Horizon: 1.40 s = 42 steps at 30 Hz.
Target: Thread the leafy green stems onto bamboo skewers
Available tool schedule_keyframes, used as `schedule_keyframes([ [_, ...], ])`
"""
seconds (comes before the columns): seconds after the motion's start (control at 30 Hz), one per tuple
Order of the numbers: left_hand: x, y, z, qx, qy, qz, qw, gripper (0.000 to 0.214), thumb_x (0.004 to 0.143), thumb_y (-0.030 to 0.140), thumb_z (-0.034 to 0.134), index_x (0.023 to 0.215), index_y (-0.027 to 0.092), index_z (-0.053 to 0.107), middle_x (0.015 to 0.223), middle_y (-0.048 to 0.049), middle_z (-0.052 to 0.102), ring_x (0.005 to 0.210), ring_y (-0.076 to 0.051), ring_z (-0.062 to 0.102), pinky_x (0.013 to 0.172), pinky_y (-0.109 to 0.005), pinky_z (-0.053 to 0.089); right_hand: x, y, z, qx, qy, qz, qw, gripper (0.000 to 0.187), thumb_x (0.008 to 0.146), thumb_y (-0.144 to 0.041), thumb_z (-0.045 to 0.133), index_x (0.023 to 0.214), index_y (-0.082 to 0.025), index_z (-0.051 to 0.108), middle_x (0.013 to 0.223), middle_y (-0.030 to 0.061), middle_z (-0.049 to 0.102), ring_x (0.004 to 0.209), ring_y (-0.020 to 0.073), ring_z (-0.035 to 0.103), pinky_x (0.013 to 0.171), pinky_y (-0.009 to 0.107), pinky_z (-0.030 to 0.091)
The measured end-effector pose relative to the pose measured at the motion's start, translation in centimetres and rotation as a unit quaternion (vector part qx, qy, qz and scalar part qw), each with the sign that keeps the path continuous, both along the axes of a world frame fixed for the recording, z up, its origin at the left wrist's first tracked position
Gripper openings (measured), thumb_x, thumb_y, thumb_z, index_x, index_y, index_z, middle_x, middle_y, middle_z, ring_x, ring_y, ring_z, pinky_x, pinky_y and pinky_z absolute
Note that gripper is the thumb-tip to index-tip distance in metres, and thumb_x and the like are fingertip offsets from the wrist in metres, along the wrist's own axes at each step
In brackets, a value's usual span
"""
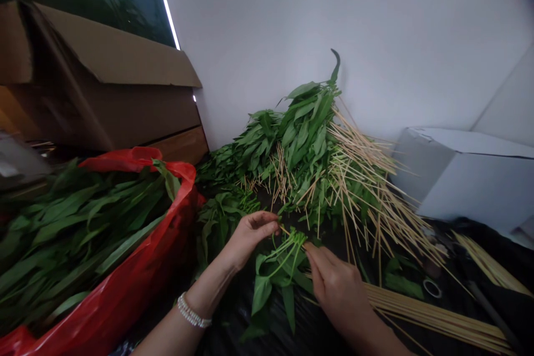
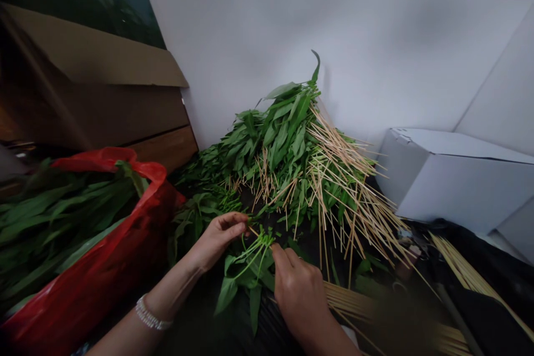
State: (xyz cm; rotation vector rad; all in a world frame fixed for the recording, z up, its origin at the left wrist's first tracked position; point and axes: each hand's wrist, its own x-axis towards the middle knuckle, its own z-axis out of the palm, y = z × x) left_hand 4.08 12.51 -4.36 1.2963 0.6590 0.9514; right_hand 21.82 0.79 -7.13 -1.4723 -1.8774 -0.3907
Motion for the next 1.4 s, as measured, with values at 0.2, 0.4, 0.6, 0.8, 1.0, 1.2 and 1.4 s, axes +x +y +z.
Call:
schedule_keyframes([
  [0.2,0.2,-0.2,-0.2,-0.017,0.017,0.001,1.000,0.021,0.069,0.032,0.080,0.074,0.013,0.070,0.066,-0.0008,0.068,0.063,-0.010,0.057,0.068,-0.022,0.043,-0.1,0.0,-0.3,0.004,-0.007,0.002,1.000,0.032,0.096,-0.016,0.032,0.109,-0.013,0.062,0.076,0.0046,0.068,0.063,0.0150,0.066,0.057,0.025,0.047],
  [0.4,0.9,-0.8,-0.2,-0.053,0.020,-0.002,0.998,0.026,0.063,0.035,0.083,0.071,0.013,0.071,0.066,-0.0019,0.069,0.064,-0.012,0.059,0.070,-0.024,0.044,-0.2,0.0,-0.5,0.003,-0.016,-0.004,1.000,0.032,0.095,-0.014,0.034,0.108,-0.013,0.062,0.076,0.0046,0.068,0.061,0.0155,0.066,0.054,0.025,0.047],
  [0.6,1.1,-1.1,-0.6,-0.048,0.030,-0.009,0.998,0.032,0.056,0.039,0.086,0.071,0.014,0.073,0.069,-0.0013,0.069,0.063,-0.011,0.057,0.068,-0.023,0.043,-0.2,0.1,-0.6,-0.011,-0.019,-0.003,1.000,0.032,0.095,-0.014,0.033,0.109,-0.012,0.061,0.076,0.0045,0.067,0.063,0.0158,0.066,0.055,0.025,0.046],
  [0.8,-0.2,0.8,0.0,-0.047,-0.003,0.078,0.996,0.051,0.078,0.059,0.062,0.093,0.012,0.073,0.086,-0.0090,0.070,0.073,-0.014,0.061,0.065,-0.022,0.044,-0.8,-0.3,-0.6,-0.032,-0.016,0.046,0.998,0.027,0.095,-0.013,0.035,0.101,-0.016,0.061,0.073,0.0022,0.064,0.064,0.0149,0.065,0.060,0.025,0.044],
  [1.0,-0.7,2.4,-1.3,0.124,0.127,0.132,0.975,0.025,0.077,0.030,0.068,0.098,0.016,0.073,0.090,-0.0067,0.073,0.081,-0.019,0.064,0.076,-0.027,0.047,-1.3,-0.4,-0.7,-0.017,-0.034,0.063,0.997,0.027,0.093,-0.012,0.035,0.099,-0.016,0.061,0.071,0.0017,0.063,0.060,0.0159,0.063,0.054,0.027,0.041],
  [1.2,-0.4,1.1,-1.8,0.290,0.282,0.048,0.913,0.032,0.087,0.023,0.056,0.116,0.026,0.067,0.112,-0.0067,0.069,0.106,-0.024,0.061,0.095,-0.032,0.040,-1.5,-0.6,-0.5,-0.027,-0.053,0.069,0.996,0.029,0.092,-0.010,0.033,0.101,-0.015,0.060,0.073,0.0031,0.064,0.062,0.0152,0.063,0.057,0.026,0.042],
  [1.4,-0.1,-0.2,-1.7,0.375,0.358,-0.061,0.853,0.031,0.092,0.036,0.049,0.115,0.027,0.068,0.097,-0.0076,0.066,0.088,-0.022,0.060,0.078,-0.028,0.043,-1.9,-0.7,-0.2,-0.028,-0.072,0.073,0.994,0.029,0.091,-0.010,0.033,0.100,-0.014,0.061,0.070,0.0027,0.062,0.058,0.0154,0.062,0.054,0.027,0.040],
])
